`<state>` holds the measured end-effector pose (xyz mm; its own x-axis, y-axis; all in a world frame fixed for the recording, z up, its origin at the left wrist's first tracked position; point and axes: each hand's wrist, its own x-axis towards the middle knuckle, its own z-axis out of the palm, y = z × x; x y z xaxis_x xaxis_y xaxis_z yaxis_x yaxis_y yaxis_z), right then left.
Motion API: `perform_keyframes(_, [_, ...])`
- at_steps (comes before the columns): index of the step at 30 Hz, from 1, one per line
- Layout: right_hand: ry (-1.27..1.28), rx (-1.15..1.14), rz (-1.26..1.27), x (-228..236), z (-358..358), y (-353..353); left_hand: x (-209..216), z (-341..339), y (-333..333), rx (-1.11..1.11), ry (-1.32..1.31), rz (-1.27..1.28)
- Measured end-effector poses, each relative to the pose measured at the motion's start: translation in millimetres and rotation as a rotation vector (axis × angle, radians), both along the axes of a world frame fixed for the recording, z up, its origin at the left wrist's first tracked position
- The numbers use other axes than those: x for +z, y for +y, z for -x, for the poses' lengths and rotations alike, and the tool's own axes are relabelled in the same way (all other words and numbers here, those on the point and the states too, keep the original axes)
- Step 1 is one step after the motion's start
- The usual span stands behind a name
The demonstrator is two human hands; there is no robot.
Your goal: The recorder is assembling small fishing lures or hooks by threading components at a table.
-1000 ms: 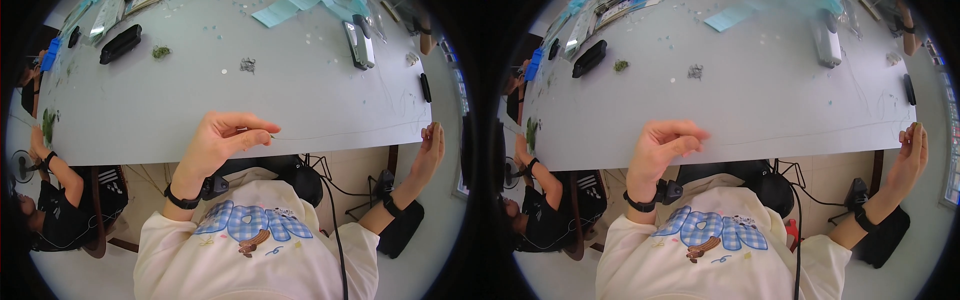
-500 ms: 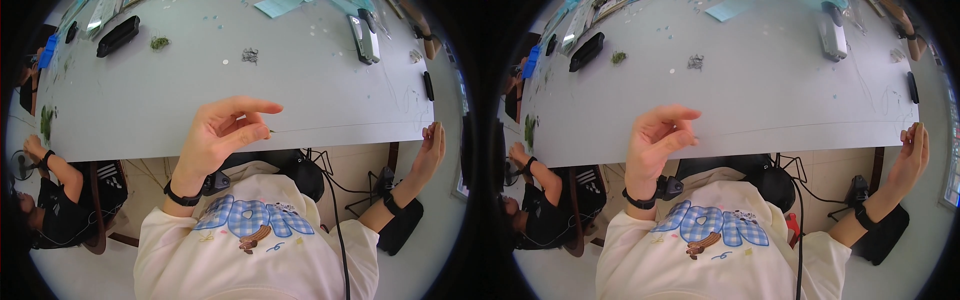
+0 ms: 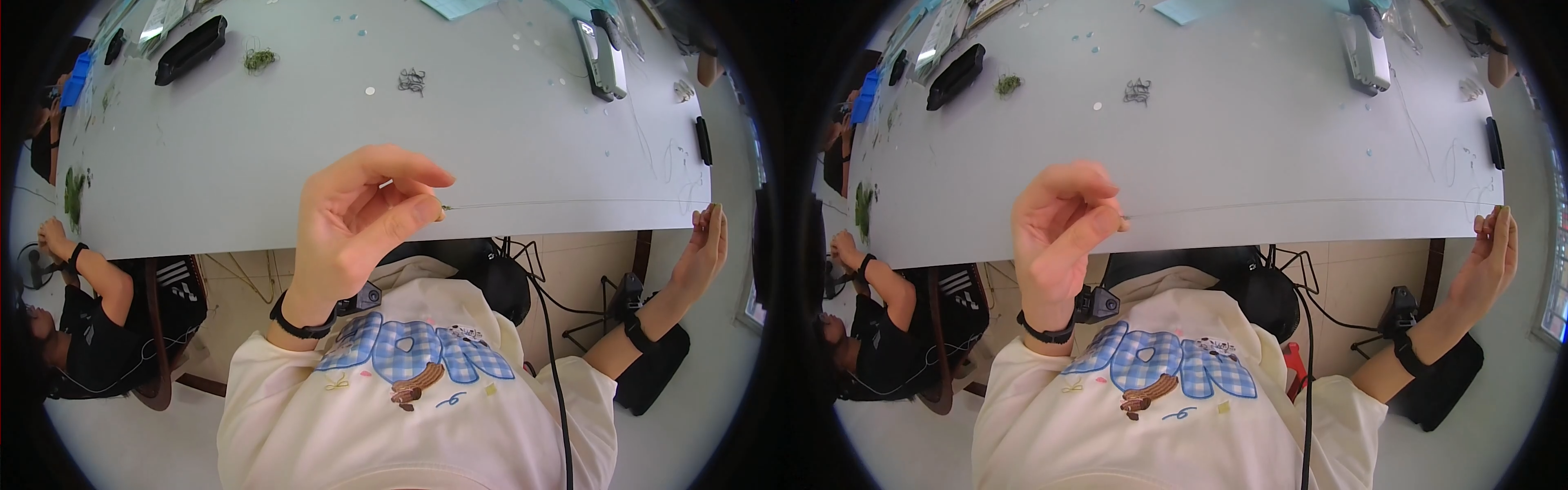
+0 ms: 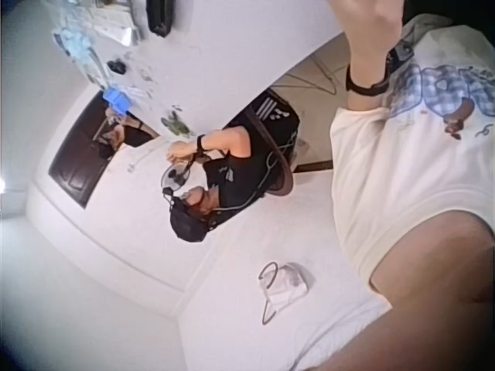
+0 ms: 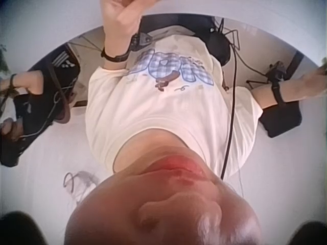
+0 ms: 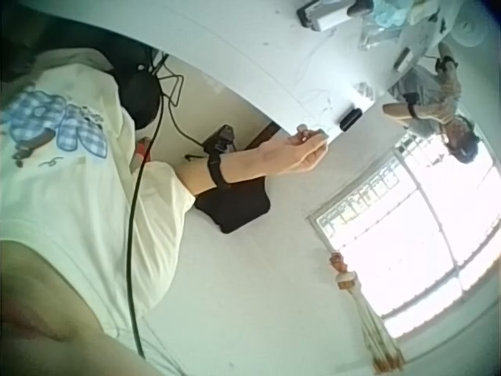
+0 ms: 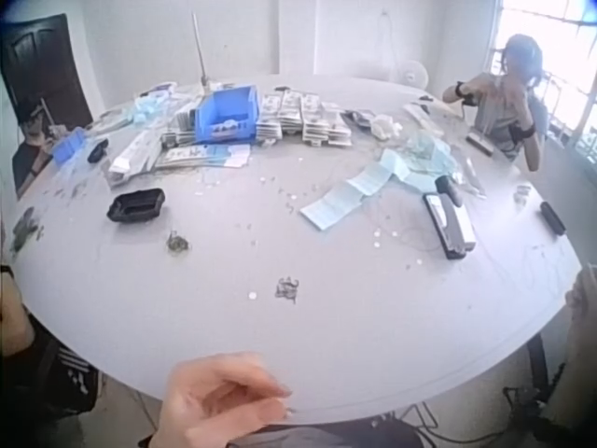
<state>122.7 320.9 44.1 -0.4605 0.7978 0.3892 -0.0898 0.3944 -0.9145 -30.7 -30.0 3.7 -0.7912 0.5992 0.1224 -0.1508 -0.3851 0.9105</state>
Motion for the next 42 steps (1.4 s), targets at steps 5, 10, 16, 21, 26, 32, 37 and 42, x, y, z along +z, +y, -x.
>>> perform_keyframes(5, [-0.024,0.049,0.009,-0.2,-0.7,3.2,3.2,0.7,-1.8,0.011,0.01,-0.003])
perform_keyframes(10, [-0.032,0.093,0.075,-3.9,1.3,-5.0,8.6,1.3,-7.2,0.069,0.088,0.181])
perform_keyframes(16, [-0.559,0.168,0.02,-11.1,18.2,-31.3,6.1,2.2,-9.3,0.103,0.208,0.233])
perform_keyframes(21, [-0.905,0.122,-0.163,-12.3,35.8,-48.6,4.2,1.3,-6.3,0.103,0.259,0.228])
perform_keyframes(26, [-0.664,-0.399,-0.812,-1.4,46.8,-70.3,7.3,1.6,-4.8,0.09,0.259,0.289])
perform_keyframes(32, [-0.895,-0.237,-0.582,-9.5,60.2,-53.8,9.3,-0.7,-1.6,0.083,0.179,0.284])
perform_keyframes(37, [-1.309,-0.288,-0.398,-7.5,57.1,-50.3,4.6,-3.4,2.2,0.132,0.241,0.35])
perform_keyframes(42, [-0.607,-0.277,-0.741,11.3,44.4,-104.0,4.6,-7.0,13.9,0.15,0.317,0.382])
